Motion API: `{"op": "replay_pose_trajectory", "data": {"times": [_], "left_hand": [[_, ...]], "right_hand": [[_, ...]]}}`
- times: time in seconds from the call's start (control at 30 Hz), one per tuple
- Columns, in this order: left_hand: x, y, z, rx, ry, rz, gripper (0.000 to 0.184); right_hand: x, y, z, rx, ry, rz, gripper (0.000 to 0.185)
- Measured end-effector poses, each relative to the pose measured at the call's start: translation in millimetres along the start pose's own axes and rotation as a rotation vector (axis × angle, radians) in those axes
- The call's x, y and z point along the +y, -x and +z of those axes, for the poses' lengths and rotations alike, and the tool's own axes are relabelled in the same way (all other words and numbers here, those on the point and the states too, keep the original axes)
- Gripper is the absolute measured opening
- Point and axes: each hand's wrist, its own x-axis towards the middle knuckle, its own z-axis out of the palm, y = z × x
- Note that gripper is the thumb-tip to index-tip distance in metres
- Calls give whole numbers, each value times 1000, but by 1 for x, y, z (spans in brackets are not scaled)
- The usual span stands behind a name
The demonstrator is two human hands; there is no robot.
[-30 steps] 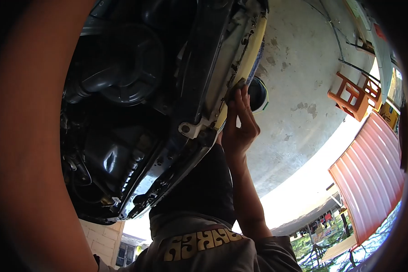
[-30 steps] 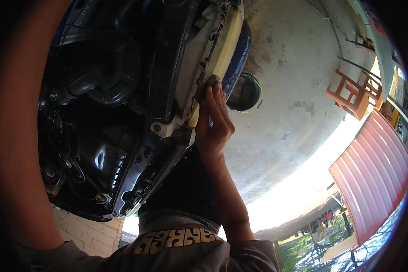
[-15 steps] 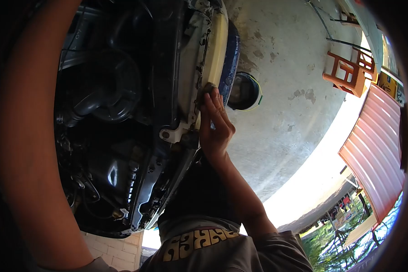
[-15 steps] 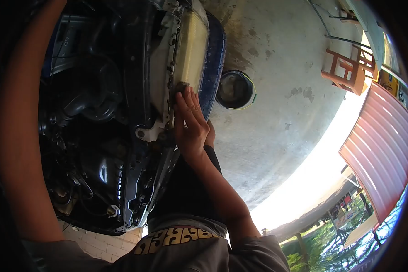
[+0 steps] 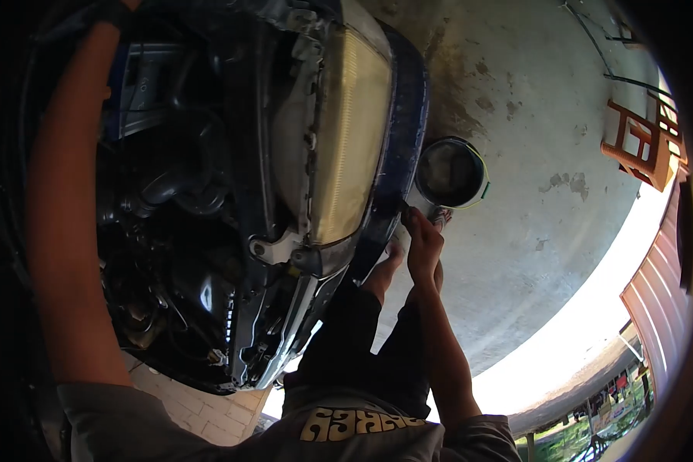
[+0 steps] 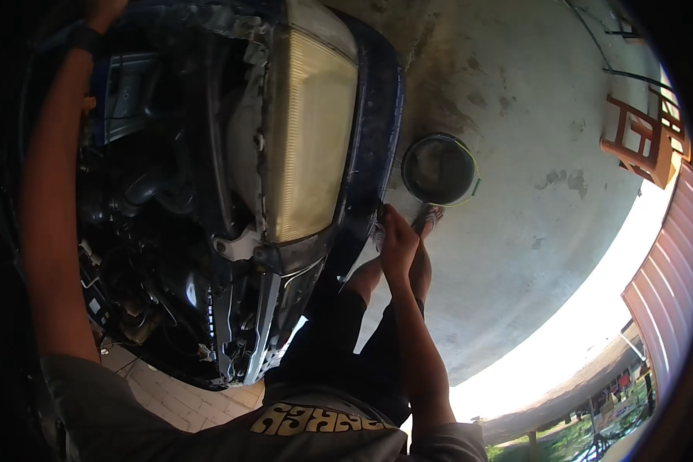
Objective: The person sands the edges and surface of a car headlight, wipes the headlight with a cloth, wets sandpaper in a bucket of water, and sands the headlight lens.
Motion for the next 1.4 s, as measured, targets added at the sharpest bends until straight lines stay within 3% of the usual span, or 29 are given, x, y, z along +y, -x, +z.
{"op": "replay_pose_trajectory", "data": {"times": [0.03,0.07,0.1,0.17,0.2,0.27,0.33,0.47,0.53,0.57,0.63,0.67,0.73,0.83,0.9,1.0,1.1,1.17,1.2,1.3,1.4], "left_hand": [[11,-2,0,-33,4,-54,46],[6,-3,6,39,80,160,46],[-14,-2,10,-234,504,-249,42],[-1,-2,26,-184,378,-254,41],[6,-2,34,-177,349,-243,41],[22,0,51,-160,333,-250,41],[31,4,69,-156,331,-251,40],[35,13,80,-151,325,-277,40],[31,10,62,-145,322,-295,41],[26,4,50,-140,325,-295,41],[17,-8,25,-136,355,-302,41],[11,-12,14,-129,380,-314,41],[-1,-16,1,-121,432,-334,42],[8,-4,-6,-108,430,-310,43],[37,4,-6,-62,375,-273,45],[22,-7,-7,-207,195,-295,50],[21,-8,-9,-237,256,-274,55],[38,-10,-16,-255,224,-363,55],[45,-9,-19,-270,210,-404,56],[39,-8,-16,-230,291,-334,57],[38,-8,-15,-244,357,-360,58]], "right_hand": [[54,-38,-16,100,-203,121,31],[106,-76,-36,158,45,33,33],[175,-120,-50,195,-9,18,32],[191,-191,-74,174,424,37,30],[219,-222,-79,191,496,6,26],[275,-294,-79,213,632,-86,21],[318,-345,-72,146,722,-18,20],[415,-366,-39,61,789,-20,20],[447,-360,-42,24,984,-298,20],[437,-355,-49,-141,956,-206,23],[368,-314,-62,-122,763,-259,24],[397,-312,-70,-154,365,-82,28],[310,-263,-79,-102,-526,336,32],[172,-195,-84,-124,-794,288,30],[56,-148,-69,-113,-843,192,29],[-96,-90,-27,-209,-846,-186,27],[-191,-52,39,-132,-592,-535,25],[-200,-41,89,-104,-263,-844,30],[-197,-18,105,56,-83,-932,31],[-148,51,106,30,24,-857,34],[-166,39,109,61,-4,-796,32]]}}
